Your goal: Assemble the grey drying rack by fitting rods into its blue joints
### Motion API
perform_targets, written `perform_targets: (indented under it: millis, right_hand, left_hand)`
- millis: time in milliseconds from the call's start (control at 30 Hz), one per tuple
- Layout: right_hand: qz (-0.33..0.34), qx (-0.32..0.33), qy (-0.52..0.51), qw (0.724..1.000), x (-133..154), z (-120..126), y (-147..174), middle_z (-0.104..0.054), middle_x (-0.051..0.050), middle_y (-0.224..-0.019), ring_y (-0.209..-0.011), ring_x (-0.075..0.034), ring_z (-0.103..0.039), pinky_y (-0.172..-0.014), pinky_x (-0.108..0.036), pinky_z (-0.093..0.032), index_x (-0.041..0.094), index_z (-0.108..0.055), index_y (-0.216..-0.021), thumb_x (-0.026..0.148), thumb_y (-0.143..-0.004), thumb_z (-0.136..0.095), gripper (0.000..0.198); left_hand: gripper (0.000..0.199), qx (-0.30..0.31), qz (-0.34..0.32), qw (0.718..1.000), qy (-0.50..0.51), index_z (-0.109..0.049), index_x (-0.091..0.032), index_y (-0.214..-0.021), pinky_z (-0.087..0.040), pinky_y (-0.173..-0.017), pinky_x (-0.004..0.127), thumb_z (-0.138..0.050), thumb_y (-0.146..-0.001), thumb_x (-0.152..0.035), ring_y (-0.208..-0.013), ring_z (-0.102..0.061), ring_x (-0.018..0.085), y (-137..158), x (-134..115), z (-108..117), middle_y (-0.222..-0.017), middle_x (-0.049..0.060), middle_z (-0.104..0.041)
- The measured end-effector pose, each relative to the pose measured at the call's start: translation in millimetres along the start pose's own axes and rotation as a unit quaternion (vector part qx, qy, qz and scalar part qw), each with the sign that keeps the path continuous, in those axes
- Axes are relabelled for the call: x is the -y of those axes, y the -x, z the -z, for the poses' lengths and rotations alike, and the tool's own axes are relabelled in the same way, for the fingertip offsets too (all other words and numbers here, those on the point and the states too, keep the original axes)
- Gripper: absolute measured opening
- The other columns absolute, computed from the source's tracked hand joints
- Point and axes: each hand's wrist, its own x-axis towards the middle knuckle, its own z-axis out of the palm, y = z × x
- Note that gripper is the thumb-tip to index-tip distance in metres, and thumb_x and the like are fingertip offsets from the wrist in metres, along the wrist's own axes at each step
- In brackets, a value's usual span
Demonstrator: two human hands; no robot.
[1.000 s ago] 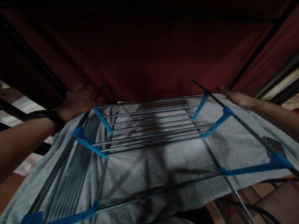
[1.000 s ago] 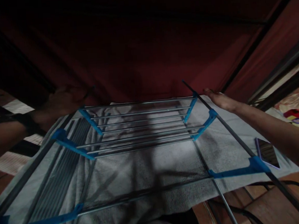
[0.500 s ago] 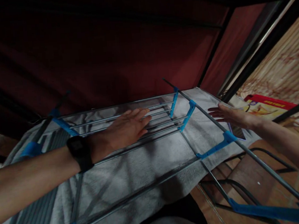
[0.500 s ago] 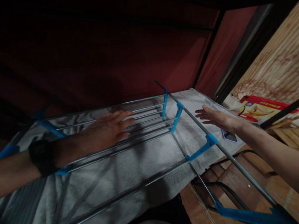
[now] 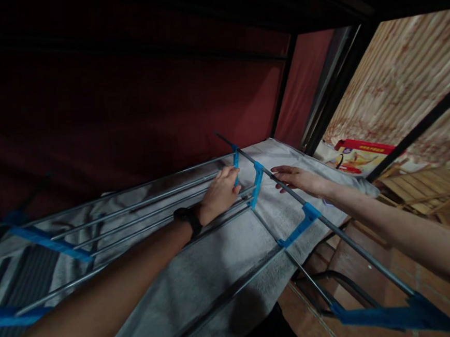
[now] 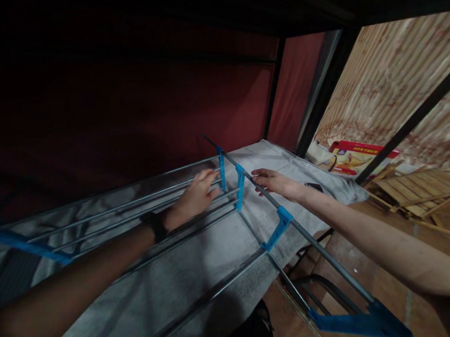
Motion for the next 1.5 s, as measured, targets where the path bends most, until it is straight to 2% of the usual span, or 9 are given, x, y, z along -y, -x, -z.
perform_targets:
  millis: [167,267,433,667,800,967,1167,1367,1500]
  right_hand:
    - [0.052,0.0,0.096,0.994,-2.2,-17.0,-25.0,-0.069,-0.002,-0.089,-0.062,-0.014,-0.06,-0.048,-0.024,-0.048,0.026,-0.063,-0.118,0.038,-0.088,-0.068,0.033]
    - [0.074,-0.002,0.164,0.984,-2.6,-22.1,-31.4,-0.064,0.0,-0.075,-0.059,-0.015,-0.057,-0.053,-0.025,-0.044,0.024,-0.063,-0.111,0.038,-0.093,-0.061,0.023]
    - [0.118,-0.019,0.237,0.964,-6.0,-25.1,-36.6,-0.069,-0.003,-0.085,-0.076,-0.019,-0.064,-0.069,-0.028,-0.047,0.024,-0.062,-0.109,0.035,-0.098,-0.051,0.019]
    - [0.083,-0.032,0.31,0.947,-9.3,-30.8,-37.3,-0.077,-0.009,-0.091,-0.086,-0.029,-0.071,-0.076,-0.035,-0.049,0.023,-0.056,-0.133,0.041,-0.103,-0.045,0.036]
    - [0.065,-0.048,0.401,0.913,-1.0,-35.5,-31.7,-0.076,-0.019,-0.108,-0.1,-0.034,-0.073,-0.081,-0.037,-0.051,0.016,-0.054,-0.136,0.038,-0.106,-0.041,0.04]
    - [0.035,-0.041,0.481,0.875,9.1,-38.2,-28.0,-0.075,-0.021,-0.115,-0.106,-0.032,-0.074,-0.084,-0.035,-0.052,0.01,-0.051,-0.139,0.037,-0.109,-0.032,0.045]
    - [0.04,-0.025,0.462,0.886,13.5,-36.1,-28.7,-0.072,-0.019,-0.126,-0.116,-0.029,-0.071,-0.092,-0.032,-0.051,0.011,-0.05,-0.142,0.038,-0.111,-0.029,0.046]
    - [0.037,-0.016,0.49,0.871,17.2,-37.1,-30.1,-0.072,-0.021,-0.125,-0.113,-0.03,-0.072,-0.091,-0.033,-0.052,0.008,-0.052,-0.14,0.037,-0.111,-0.029,0.047]
    - [0.033,-0.023,0.468,0.883,17.7,-37.2,-31.1,-0.072,-0.02,-0.125,-0.115,-0.031,-0.071,-0.091,-0.033,-0.051,0.009,-0.053,-0.139,0.039,-0.111,-0.032,0.046]
  left_hand:
    - [0.059,-0.005,-0.059,0.998,-0.005,-0.05,-0.014,-0.148,-0.036,-0.122,0.042,-0.053,-0.089,-0.015,-0.143,-0.045,0.028,-50.0,1.4,-10.5,-0.154,0.015,-0.049]
    - [0.055,0.026,-0.099,0.995,-0.01,-0.054,-0.015,-0.145,-0.031,-0.124,0.045,-0.054,-0.089,-0.013,-0.146,-0.041,0.028,-79.7,-1.9,-21.6,-0.154,0.014,-0.051]
    - [0.036,0.119,-0.146,0.982,0.02,-0.069,-0.019,-0.127,-0.032,-0.121,0.046,-0.056,-0.093,-0.017,-0.13,-0.056,0.025,-110.5,4.7,-35.0,-0.131,0.01,-0.068]
    - [0.033,0.112,-0.161,0.98,0.045,-0.072,-0.022,-0.124,-0.045,-0.107,0.037,-0.062,-0.093,-0.023,-0.12,-0.058,0.025,-112.0,10.7,-38.6,-0.117,0.009,-0.067]
    - [0.03,0.102,-0.161,0.98,0.057,-0.072,-0.02,-0.121,-0.046,-0.106,0.035,-0.061,-0.093,-0.022,-0.118,-0.057,0.024,-110.6,10.1,-42.7,-0.115,0.009,-0.066]
    - [0.029,0.095,-0.154,0.982,0.052,-0.071,-0.023,-0.121,-0.046,-0.106,0.035,-0.06,-0.094,-0.022,-0.116,-0.057,0.022,-109.0,10.3,-43.0,-0.113,0.006,-0.065]
    - [0.029,0.091,-0.155,0.982,0.05,-0.072,-0.019,-0.12,-0.047,-0.106,0.035,-0.06,-0.094,-0.02,-0.115,-0.058,0.023,-109.7,9.7,-43.9,-0.113,0.008,-0.065]
    - [0.026,0.084,-0.159,0.982,0.054,-0.075,-0.021,-0.114,-0.047,-0.106,0.036,-0.064,-0.09,-0.019,-0.114,-0.06,0.023,-112.5,9.6,-44.7,-0.111,0.007,-0.068]
    - [0.026,0.078,-0.154,0.983,0.059,-0.077,-0.021,-0.112,-0.049,-0.105,0.034,-0.066,-0.089,-0.017,-0.112,-0.062,0.022,-112.7,8.7,-46.7,-0.11,0.007,-0.07]
